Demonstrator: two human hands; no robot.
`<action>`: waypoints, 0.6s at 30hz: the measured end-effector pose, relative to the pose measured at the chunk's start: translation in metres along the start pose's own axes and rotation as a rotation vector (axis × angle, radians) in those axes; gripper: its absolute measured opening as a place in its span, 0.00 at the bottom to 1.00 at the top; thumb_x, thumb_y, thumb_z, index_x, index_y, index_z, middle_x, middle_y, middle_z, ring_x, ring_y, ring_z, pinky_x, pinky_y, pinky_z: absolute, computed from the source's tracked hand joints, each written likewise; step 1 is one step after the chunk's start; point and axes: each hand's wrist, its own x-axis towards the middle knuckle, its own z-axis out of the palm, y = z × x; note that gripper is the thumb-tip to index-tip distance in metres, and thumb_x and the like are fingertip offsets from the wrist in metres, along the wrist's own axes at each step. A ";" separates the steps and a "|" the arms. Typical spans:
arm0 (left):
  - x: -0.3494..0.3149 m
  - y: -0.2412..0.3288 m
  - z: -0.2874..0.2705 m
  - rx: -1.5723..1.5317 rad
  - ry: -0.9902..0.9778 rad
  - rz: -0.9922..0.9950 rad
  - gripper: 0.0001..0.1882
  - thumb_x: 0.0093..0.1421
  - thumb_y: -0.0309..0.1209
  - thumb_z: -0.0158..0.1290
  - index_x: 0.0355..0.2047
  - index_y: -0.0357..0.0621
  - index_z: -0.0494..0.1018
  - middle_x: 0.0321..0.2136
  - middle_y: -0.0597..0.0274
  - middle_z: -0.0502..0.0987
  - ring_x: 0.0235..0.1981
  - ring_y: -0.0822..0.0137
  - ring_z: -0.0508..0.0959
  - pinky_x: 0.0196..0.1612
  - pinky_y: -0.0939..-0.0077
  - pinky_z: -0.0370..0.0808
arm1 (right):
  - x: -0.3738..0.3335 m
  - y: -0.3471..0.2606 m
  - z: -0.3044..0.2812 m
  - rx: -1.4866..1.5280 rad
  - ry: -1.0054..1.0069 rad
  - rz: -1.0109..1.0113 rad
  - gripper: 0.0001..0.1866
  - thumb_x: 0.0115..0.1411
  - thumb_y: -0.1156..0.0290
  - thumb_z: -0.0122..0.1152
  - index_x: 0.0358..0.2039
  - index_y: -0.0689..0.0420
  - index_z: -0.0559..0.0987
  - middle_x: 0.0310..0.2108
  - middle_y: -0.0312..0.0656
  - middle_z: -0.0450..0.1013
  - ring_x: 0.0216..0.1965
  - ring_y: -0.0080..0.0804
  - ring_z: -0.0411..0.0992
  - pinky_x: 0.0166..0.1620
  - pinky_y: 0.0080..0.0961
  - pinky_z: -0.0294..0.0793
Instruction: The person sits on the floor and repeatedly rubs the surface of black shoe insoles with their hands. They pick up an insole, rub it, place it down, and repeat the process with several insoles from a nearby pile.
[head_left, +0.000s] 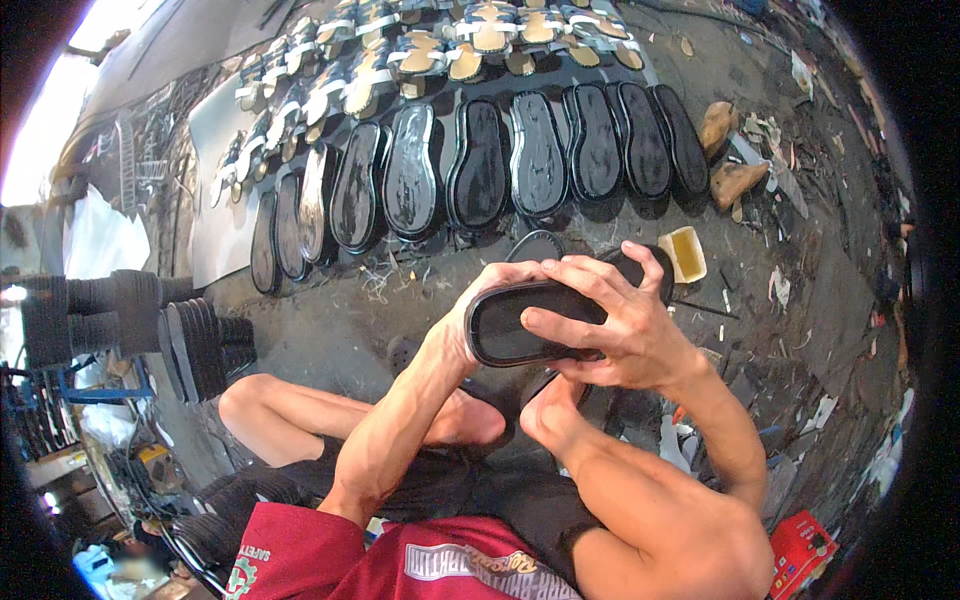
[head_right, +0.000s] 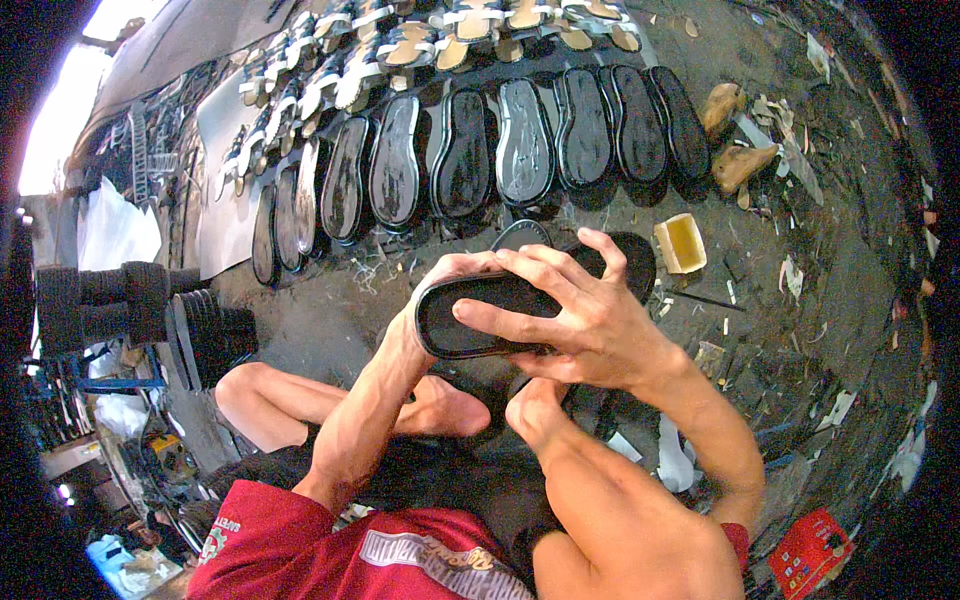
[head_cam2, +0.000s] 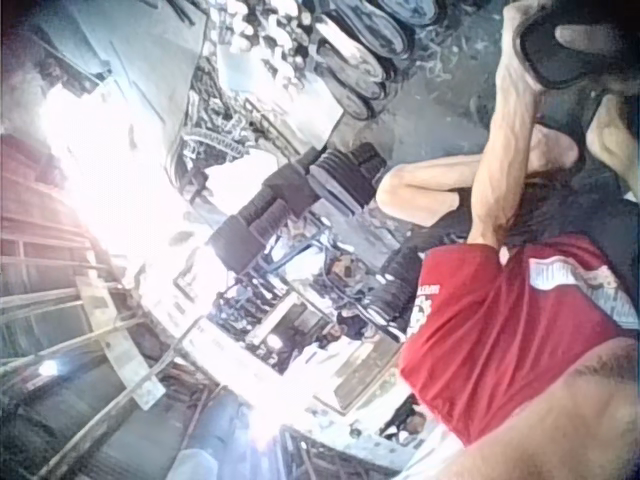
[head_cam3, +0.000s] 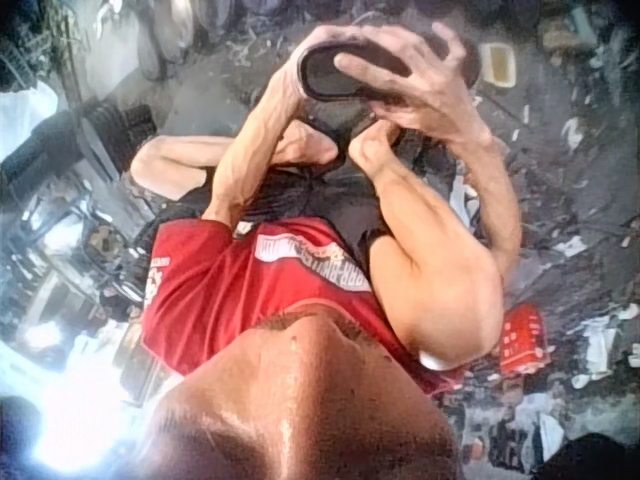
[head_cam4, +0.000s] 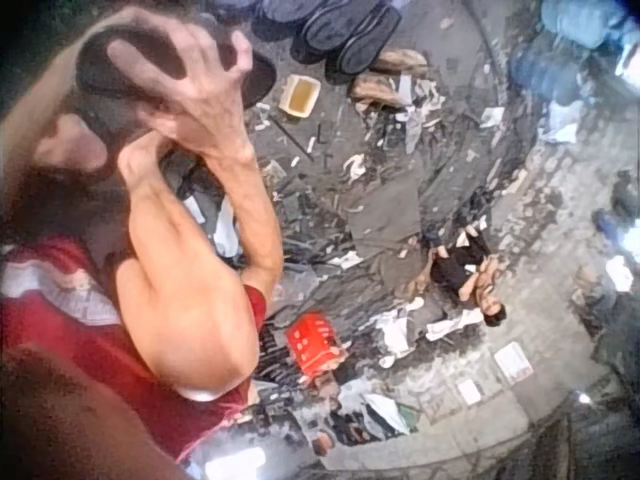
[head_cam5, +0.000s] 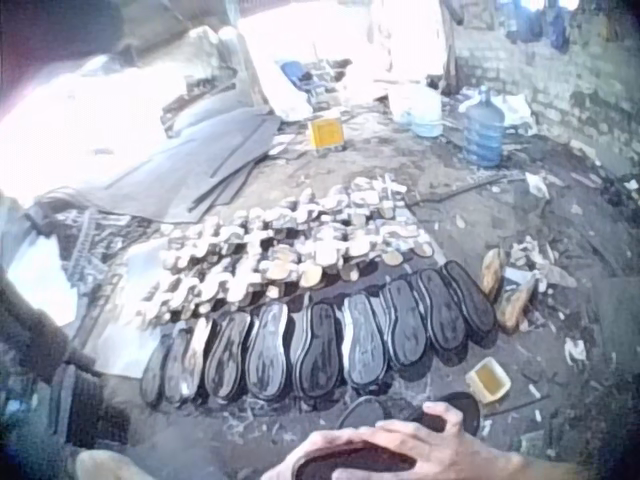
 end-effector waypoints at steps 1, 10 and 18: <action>0.000 -0.008 0.002 0.220 0.065 0.157 0.28 0.63 0.53 0.64 0.58 0.54 0.80 0.60 0.63 0.80 0.63 0.64 0.77 0.70 0.60 0.72 | 0.001 -0.004 -0.003 0.024 0.024 0.047 0.42 0.56 0.43 0.74 0.72 0.21 0.72 0.68 0.36 0.71 0.65 0.33 0.72 0.73 0.57 0.42; 0.015 0.031 0.066 -0.344 0.521 0.255 0.49 0.74 0.71 0.32 0.81 0.50 0.48 0.70 0.56 0.70 0.68 0.59 0.73 0.71 0.58 0.69 | 0.024 -0.029 0.018 0.250 0.279 0.416 0.58 0.53 0.44 0.79 0.78 0.51 0.61 0.71 0.36 0.72 0.56 0.33 0.79 0.69 0.49 0.52; 0.020 0.053 0.068 -0.462 0.537 0.343 0.42 0.78 0.64 0.30 0.82 0.54 0.43 0.58 0.58 0.76 0.58 0.62 0.78 0.63 0.60 0.76 | 0.035 -0.041 0.021 0.066 0.075 0.478 0.42 0.72 0.29 0.42 0.80 0.33 0.61 0.82 0.54 0.46 0.77 0.59 0.49 0.72 0.66 0.42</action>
